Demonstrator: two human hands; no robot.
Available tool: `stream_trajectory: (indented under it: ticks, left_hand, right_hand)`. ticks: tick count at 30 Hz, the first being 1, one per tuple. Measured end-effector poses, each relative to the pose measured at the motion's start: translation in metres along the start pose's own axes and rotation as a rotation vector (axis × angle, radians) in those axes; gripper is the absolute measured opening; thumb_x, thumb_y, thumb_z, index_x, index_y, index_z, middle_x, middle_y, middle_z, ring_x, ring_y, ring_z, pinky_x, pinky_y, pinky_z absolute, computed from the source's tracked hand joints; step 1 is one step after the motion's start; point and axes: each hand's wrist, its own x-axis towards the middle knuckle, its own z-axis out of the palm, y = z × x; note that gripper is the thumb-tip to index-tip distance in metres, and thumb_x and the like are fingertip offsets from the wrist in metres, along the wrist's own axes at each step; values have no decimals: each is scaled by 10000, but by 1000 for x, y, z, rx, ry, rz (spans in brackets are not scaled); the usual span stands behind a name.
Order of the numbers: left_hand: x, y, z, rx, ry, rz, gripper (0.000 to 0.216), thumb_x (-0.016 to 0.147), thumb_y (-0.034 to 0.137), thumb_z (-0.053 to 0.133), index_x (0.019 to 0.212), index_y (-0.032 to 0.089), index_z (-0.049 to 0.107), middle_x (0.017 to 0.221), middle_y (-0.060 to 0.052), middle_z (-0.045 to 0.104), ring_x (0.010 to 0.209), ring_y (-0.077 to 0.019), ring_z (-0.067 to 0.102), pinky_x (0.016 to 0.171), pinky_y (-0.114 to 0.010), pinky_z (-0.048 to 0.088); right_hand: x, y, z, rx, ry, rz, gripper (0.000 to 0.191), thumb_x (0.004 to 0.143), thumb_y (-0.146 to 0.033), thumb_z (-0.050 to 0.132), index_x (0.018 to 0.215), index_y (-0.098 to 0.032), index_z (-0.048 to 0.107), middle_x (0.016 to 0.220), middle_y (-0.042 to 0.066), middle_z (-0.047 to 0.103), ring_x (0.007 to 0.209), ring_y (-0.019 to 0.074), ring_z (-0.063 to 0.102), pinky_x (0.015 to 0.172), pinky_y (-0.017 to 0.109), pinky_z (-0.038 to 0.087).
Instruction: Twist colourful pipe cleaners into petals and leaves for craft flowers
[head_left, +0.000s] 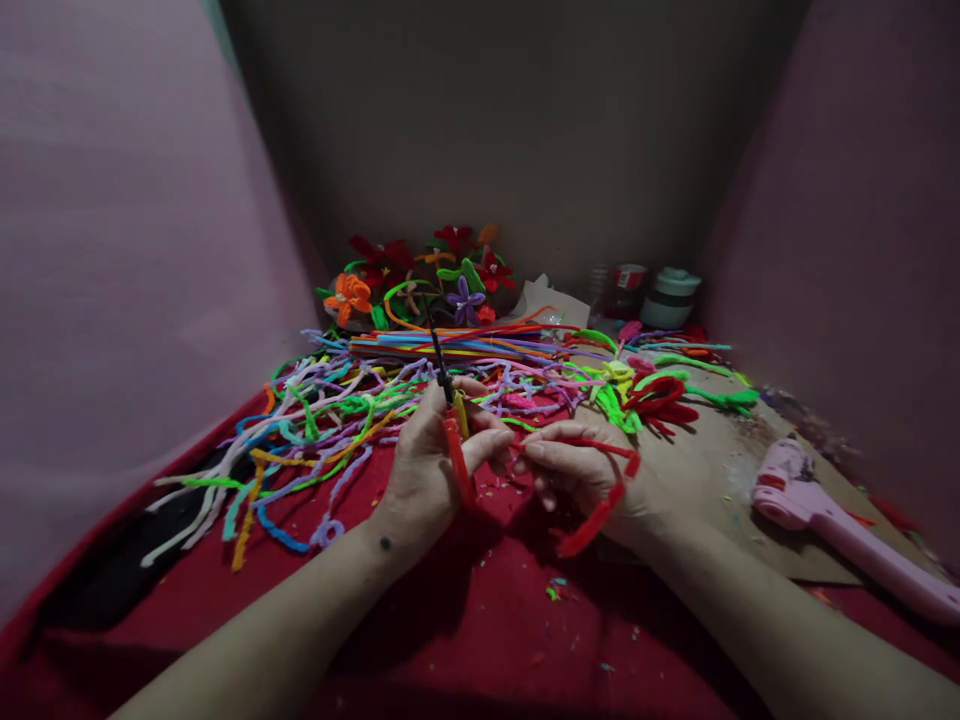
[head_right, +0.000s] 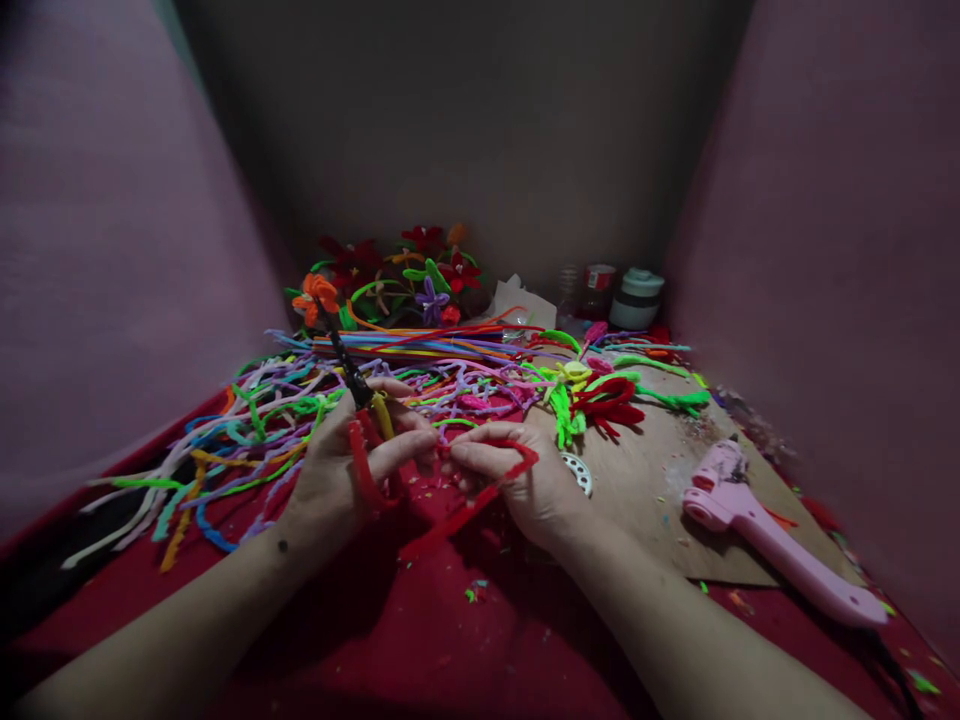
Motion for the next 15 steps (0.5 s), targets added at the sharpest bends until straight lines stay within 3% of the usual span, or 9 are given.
stream_trajectory:
  ticks: [4, 10, 15]
  left_hand:
    - [1, -3, 0, -20, -7, 2, 340, 686, 154, 646, 943, 189, 427, 612, 62, 603, 509, -107, 600, 552, -241, 511]
    - [7, -13, -8, -145, -57, -153, 435, 641, 175, 697, 977, 191, 421, 659, 62, 581, 476, -87, 566, 452, -196, 467]
    - [7, -13, -9, -148, -100, -152, 393, 685, 175, 668, 993, 181, 425, 685, 32, 600, 505, -78, 555, 469, -180, 447]
  right_hand:
    - [0, 0, 1, -36, 87, -34, 129, 675, -284, 680, 695, -158, 654, 535, -12, 598, 415, 81, 496, 397, 205, 390]
    - [-2, -4, 2, -96, 145, -65, 157, 671, -298, 673, 702, -152, 625, 512, -28, 568, 392, 78, 492, 391, 203, 386]
    - [-4, -8, 5, -244, 186, -118, 169, 668, -296, 671, 706, -140, 619, 484, -38, 543, 389, 75, 487, 402, 202, 387]
